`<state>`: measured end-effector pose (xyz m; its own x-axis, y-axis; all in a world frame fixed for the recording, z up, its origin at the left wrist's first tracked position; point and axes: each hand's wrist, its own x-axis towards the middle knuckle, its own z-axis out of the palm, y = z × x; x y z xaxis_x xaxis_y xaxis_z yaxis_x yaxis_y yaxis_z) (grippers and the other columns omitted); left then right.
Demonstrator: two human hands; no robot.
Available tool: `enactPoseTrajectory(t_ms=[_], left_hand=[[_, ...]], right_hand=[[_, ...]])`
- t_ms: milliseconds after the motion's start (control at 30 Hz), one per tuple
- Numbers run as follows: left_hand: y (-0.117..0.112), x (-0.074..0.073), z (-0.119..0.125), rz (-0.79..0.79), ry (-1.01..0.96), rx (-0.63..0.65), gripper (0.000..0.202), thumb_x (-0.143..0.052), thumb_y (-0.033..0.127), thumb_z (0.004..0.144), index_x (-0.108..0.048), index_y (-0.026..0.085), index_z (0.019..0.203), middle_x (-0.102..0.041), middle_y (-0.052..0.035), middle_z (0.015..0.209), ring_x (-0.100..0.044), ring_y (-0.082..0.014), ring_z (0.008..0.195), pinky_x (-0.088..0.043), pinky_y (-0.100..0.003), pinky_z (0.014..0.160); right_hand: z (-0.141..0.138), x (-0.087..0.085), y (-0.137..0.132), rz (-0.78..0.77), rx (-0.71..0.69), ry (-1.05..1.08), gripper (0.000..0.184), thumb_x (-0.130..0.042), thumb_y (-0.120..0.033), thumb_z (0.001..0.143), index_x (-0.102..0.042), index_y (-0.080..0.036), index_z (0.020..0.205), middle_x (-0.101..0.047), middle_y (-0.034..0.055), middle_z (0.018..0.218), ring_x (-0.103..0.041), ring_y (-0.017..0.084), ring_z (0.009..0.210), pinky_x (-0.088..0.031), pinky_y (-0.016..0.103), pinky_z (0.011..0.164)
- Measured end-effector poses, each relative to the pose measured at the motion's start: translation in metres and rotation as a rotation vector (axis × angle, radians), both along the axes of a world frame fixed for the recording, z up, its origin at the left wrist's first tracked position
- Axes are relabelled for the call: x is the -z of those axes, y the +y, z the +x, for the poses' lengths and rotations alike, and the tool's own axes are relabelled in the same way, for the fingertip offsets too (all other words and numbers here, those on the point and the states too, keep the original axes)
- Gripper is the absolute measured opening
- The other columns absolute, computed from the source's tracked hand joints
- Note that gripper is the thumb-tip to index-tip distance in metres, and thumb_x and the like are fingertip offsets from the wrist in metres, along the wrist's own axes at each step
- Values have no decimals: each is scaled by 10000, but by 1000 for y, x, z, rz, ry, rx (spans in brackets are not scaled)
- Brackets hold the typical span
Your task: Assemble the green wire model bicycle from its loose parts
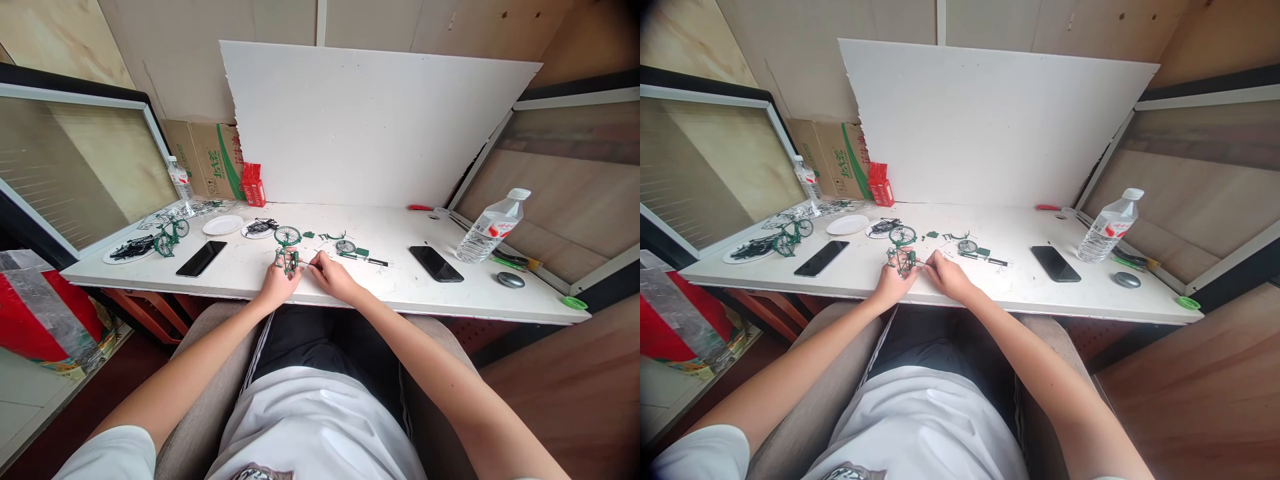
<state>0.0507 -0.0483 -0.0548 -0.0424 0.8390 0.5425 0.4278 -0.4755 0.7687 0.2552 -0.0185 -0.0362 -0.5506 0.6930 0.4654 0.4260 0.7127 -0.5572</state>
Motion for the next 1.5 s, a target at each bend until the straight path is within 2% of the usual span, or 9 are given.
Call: enactPoseTrajectory(t_ms=[167,333,533,1100,1500], left_hand=[[1,2,-2,-7,-8,3,442,-670,153,898,-561,194,1324,-792,-129,1165,-813,-242,957,-646,-316,789],[4,5,-4,-18,-27,36,433,-672,184,915,-554,204,1331,-791,-132,1177,-812,-252,999,-660,-332,820],[2,3,-4,-32,-34,44,467,-681,176,911,-534,201,1354,-786,-133,1176,-811,-242,1003,-660,-319,815],[1,2,-5,-11,44,-1,513,-705,158,878,-552,199,1366,-801,-127,1138,-807,-236,931,-660,-333,811],[2,4,-5,-18,39,25,501,-684,161,889,-543,193,1368,-791,-128,1156,-813,-235,911,-658,-323,783]], right_hand=[[1,1,2,23,25,20,216,-472,-452,1079,-538,-246,1085,-741,61,997,-649,207,774,-450,308,715],[0,2,3,50,69,1,234,-479,-458,1082,-574,-244,1087,-749,45,921,-636,200,699,-429,298,678],[0,3,4,95,85,-33,228,-476,-454,1089,-578,-251,1080,-759,44,938,-635,203,697,-411,294,666],[2,5,7,59,49,-2,225,-479,-455,1090,-575,-251,1079,-765,41,980,-649,197,732,-417,292,690],[2,5,7,58,44,-2,230,-470,-453,1095,-572,-248,1074,-763,37,967,-643,188,723,-416,285,689]])
